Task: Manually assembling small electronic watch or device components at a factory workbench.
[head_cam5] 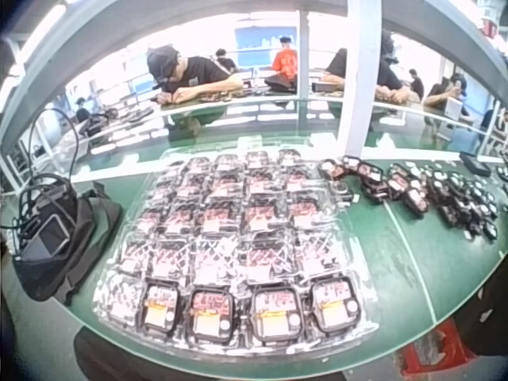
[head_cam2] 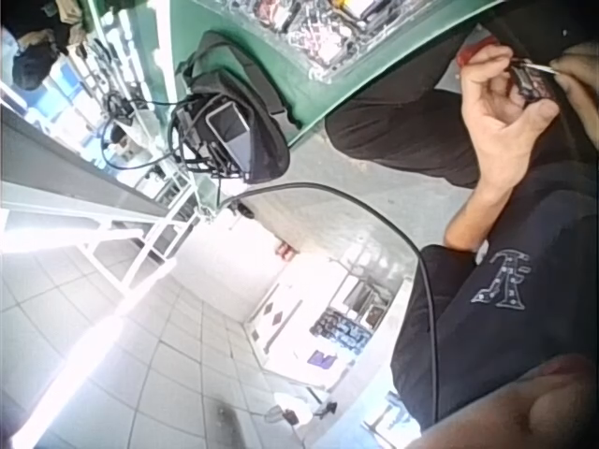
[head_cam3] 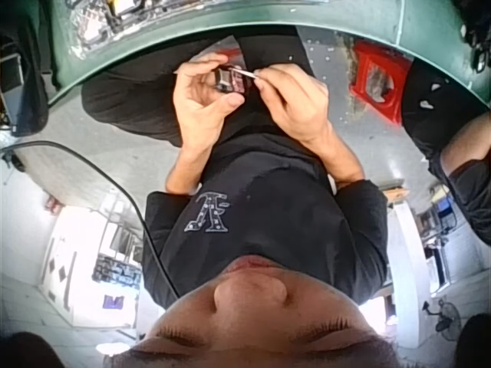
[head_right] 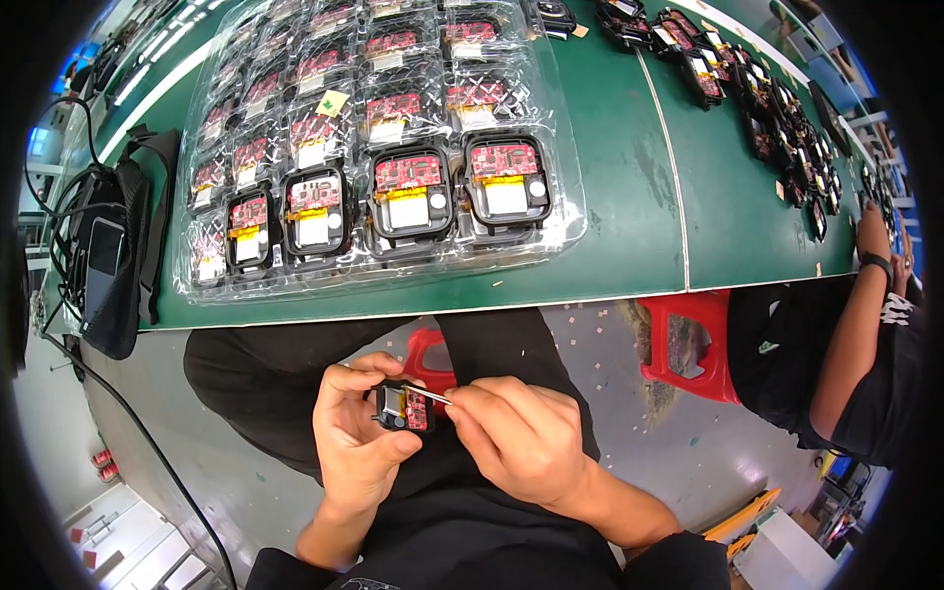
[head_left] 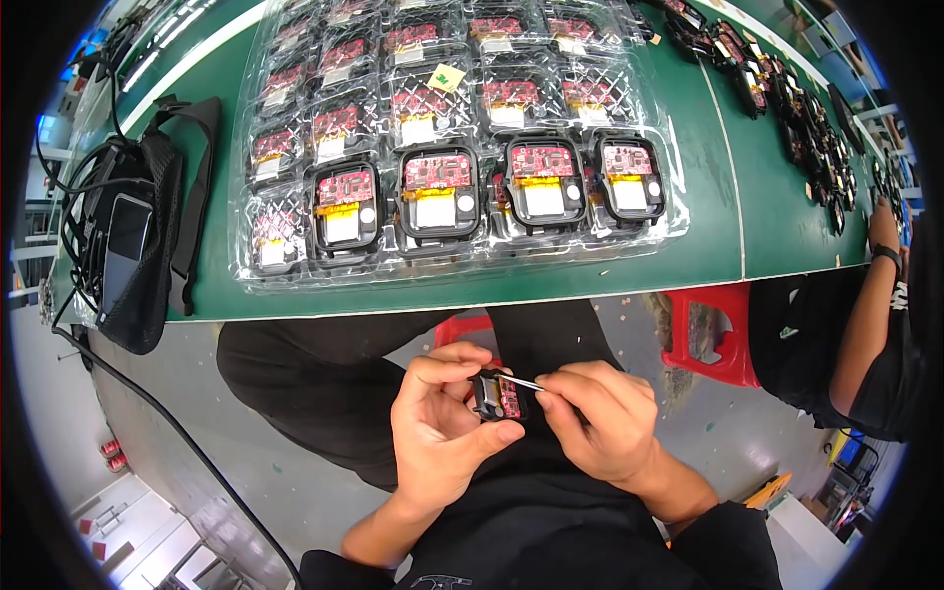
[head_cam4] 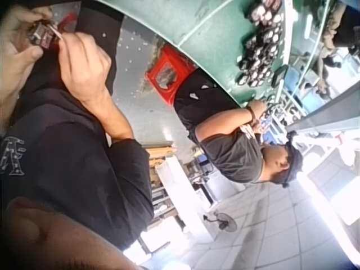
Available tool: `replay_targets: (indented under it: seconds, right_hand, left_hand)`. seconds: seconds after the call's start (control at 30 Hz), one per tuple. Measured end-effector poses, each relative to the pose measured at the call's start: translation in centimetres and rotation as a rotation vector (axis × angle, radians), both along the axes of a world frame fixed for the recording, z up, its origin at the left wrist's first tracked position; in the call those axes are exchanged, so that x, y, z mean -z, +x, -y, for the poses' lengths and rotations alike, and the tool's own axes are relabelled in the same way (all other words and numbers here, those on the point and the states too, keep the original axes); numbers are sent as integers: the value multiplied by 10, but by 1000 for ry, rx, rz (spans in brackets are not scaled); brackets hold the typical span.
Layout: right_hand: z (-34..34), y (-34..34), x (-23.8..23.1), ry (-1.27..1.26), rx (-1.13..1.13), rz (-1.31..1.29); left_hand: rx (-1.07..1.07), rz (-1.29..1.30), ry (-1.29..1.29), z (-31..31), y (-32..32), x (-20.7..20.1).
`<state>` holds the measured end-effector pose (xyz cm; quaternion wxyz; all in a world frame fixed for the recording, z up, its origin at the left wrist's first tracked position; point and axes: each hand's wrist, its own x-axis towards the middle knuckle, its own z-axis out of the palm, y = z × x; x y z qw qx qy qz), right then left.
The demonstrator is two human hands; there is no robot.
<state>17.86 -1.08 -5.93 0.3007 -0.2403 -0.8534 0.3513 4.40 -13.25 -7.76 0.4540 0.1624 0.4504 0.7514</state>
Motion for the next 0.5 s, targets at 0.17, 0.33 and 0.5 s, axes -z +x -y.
replay_targets:
  seconds: [0.17, 0.33, 0.5]
  right_hand:
    - [0, 0, 2, 28, -9, 20]
    - [-7, 1, -6, 88, -62, 23]
    - [-18, 12, -27, 65, -77, -69]
  left_hand:
    - [-3, 12, -6, 0, 1, 1]
    - [9, -12, 47, 1, -1, -6]
    - [30, 19, 159, 11, -17, -23]
